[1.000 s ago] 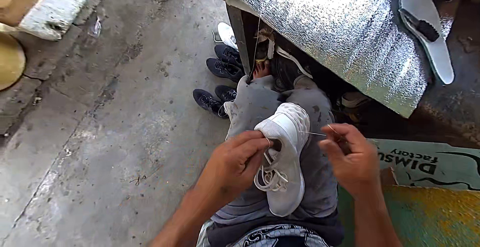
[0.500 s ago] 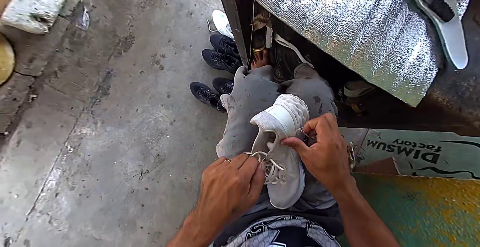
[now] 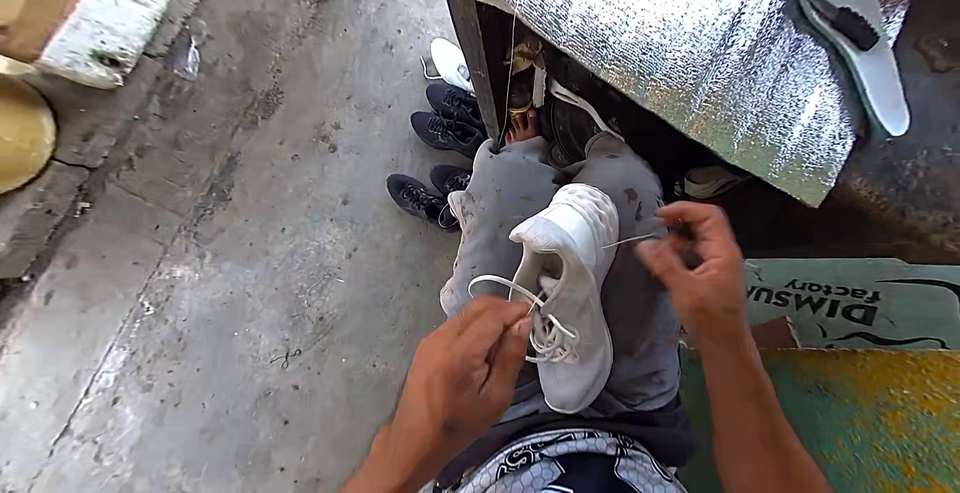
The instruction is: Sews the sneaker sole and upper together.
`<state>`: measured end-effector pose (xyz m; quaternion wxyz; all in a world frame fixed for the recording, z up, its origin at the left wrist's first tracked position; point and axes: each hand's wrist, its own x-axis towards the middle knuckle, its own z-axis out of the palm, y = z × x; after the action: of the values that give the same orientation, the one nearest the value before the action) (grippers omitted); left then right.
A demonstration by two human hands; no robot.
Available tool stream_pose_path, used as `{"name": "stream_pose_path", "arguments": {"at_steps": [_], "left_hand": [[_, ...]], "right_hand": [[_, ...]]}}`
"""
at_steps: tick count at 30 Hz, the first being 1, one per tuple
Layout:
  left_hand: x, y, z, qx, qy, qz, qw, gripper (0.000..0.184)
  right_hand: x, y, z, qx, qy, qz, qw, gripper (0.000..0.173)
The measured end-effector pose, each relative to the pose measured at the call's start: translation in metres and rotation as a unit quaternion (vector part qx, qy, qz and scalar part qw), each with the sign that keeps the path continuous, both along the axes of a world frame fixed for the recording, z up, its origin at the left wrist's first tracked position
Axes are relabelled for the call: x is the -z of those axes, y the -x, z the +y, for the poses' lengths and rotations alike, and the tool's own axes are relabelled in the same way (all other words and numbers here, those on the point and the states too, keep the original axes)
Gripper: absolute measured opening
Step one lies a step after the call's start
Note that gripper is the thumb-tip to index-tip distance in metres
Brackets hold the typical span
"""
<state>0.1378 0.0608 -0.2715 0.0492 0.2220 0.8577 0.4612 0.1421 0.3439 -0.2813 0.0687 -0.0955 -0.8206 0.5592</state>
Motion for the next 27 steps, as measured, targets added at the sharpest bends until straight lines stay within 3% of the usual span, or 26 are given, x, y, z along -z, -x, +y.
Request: {"name": "stream_pose_path", "arguments": {"at_steps": [3,5,7,9,14,27], "left_hand": [[-0.010,0.024,0.015,0.040,-0.080,-0.221,0.971,0.041],[-0.007,0.041,0.029,0.090,-0.151,-0.378,0.909,0.030],[0.000,0.052,0.037,0.091,-0.203,-0.450,0.865,0.016],[0.006,0.056,0.037,0.080,-0.232,-0.477,0.844,0.010],[0.012,0.061,0.036,0.090,-0.247,-0.495,0.828,0.009],[0.015,0.066,0.033,0.124,-0.239,-0.495,0.826,0.009]], "right_hand": [[0.031,-0.008,0.013,0.100,0.095,0.054,0.989,0.030],[0.046,-0.016,0.012,0.080,0.034,0.097,0.992,0.023],[0.036,-0.022,0.015,0.054,-0.056,0.118,0.990,0.030],[0.018,-0.031,0.010,0.028,-0.101,0.089,0.990,0.041],[0.017,-0.038,-0.009,-0.076,-0.153,0.028,0.985,0.027],[0.021,-0.035,-0.009,-0.077,-0.134,0.014,0.988,0.025]]}}
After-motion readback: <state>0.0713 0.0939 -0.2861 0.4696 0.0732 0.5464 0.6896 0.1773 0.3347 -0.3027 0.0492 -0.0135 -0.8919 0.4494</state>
